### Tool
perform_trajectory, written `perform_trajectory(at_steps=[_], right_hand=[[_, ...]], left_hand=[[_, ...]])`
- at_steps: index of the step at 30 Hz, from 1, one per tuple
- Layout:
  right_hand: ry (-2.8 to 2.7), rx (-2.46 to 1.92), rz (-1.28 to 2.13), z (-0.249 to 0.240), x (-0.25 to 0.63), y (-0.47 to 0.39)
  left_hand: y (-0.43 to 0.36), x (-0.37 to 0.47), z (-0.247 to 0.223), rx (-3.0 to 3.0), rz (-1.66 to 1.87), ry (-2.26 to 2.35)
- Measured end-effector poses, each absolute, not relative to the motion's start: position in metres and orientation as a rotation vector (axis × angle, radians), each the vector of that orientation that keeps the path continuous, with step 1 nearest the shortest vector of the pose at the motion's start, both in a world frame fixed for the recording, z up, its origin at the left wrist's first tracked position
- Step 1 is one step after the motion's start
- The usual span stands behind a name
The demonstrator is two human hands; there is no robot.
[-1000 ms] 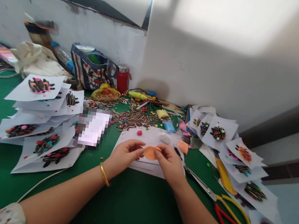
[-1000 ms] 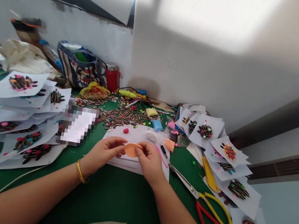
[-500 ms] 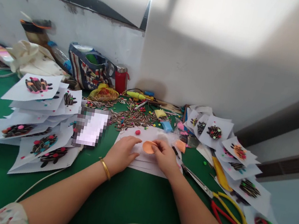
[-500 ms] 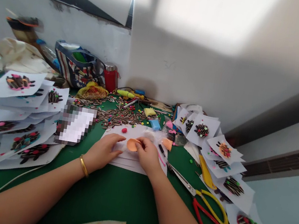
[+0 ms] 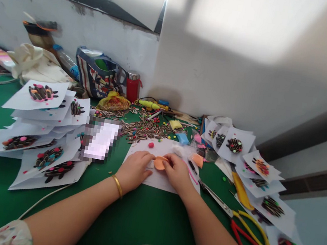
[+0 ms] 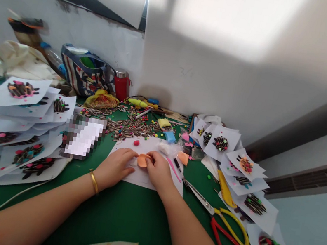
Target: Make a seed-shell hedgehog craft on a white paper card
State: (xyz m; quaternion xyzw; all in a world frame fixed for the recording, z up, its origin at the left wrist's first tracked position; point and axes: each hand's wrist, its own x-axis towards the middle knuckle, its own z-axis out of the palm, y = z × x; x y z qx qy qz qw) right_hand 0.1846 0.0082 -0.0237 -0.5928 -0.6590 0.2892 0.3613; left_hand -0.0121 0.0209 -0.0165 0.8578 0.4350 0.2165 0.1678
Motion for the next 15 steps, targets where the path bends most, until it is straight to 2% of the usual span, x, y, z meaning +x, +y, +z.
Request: perform_trajectory(at_steps=[15], right_hand=[[-1.787,-1.547,0.630,-0.0225,0.1907,0.0113]], left_hand=[[0.0164,-0.0094,-0.0178,2.749,0.502,1.021]])
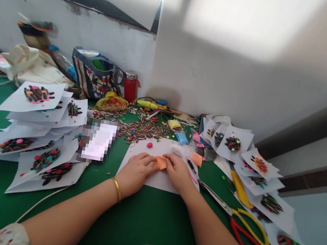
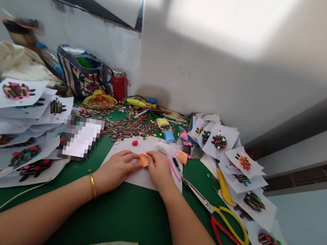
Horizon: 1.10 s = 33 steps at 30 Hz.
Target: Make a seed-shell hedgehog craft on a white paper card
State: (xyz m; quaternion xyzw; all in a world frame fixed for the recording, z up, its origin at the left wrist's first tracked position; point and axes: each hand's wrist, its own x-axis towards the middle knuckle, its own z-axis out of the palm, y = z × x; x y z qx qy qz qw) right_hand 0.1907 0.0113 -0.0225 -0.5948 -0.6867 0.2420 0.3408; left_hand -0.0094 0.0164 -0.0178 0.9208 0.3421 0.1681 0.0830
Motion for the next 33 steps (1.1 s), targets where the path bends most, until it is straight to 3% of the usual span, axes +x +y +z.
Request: perform_trajectory(at_steps=[33], right_hand=[[-1.989,-1.710,0.456,-0.018,0.218,0.001]], left_hand=[[0.004,-0.004,-0.014,2.805,0.410,1.085]])
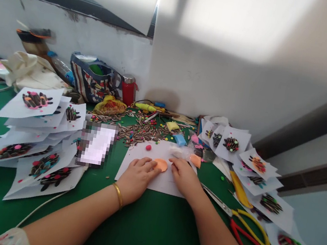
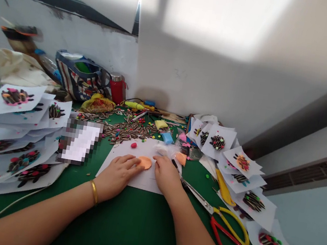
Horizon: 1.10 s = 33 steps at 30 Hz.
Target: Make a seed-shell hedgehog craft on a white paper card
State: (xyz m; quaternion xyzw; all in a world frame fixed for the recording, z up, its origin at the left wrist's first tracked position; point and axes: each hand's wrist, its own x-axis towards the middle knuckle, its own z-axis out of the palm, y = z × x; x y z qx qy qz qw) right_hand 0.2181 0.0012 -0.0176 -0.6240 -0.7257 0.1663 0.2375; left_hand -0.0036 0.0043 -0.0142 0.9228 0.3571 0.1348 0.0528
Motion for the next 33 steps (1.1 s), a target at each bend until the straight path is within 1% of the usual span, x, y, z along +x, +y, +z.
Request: perform_trajectory(at_steps=[9,13,18,24,33], right_hand=[[-2.050,-1.701,0.534,-0.016,0.225,0.009],[-2.065,-1.686,0.549,-0.018,0.228,0.010],[-2.063,-1.634,0.479,-0.020,0.227,0.001],[-2.170,-1.559,0.475,-0.012,0.221,-0.013],[-2.309,-1.701,0.270,-0.023,0.210,-0.007]], left_hand=[[0.000,0.007,-0.008,2.819,0.530,1.024],[0.001,0.012,-0.012,2.832,0.504,1.005],[0.002,0.013,-0.016,2.846,0.477,1.001],[0.003,0.013,-0.015,2.838,0.471,1.001],[0.006,0.013,-0.018,2.783,0.380,1.004]])
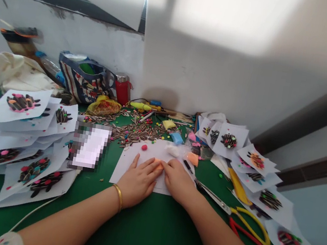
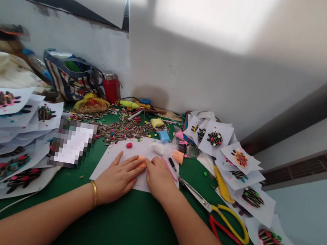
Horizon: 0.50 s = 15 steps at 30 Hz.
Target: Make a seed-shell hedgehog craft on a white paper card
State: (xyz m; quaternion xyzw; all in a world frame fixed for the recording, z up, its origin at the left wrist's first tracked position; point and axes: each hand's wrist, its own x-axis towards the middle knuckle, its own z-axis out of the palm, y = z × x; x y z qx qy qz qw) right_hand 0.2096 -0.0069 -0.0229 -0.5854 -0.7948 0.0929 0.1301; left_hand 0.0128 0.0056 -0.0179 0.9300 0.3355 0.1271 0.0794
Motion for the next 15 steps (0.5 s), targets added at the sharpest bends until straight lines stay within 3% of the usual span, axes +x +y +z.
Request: perform_trajectory(at_steps=[15], right_hand=[[-2.336,-1.802,0.265,-0.0170,0.2052,-0.0045]], left_hand=[[0.0078,0.0076,-0.0195,2.736,0.505,1.161]])
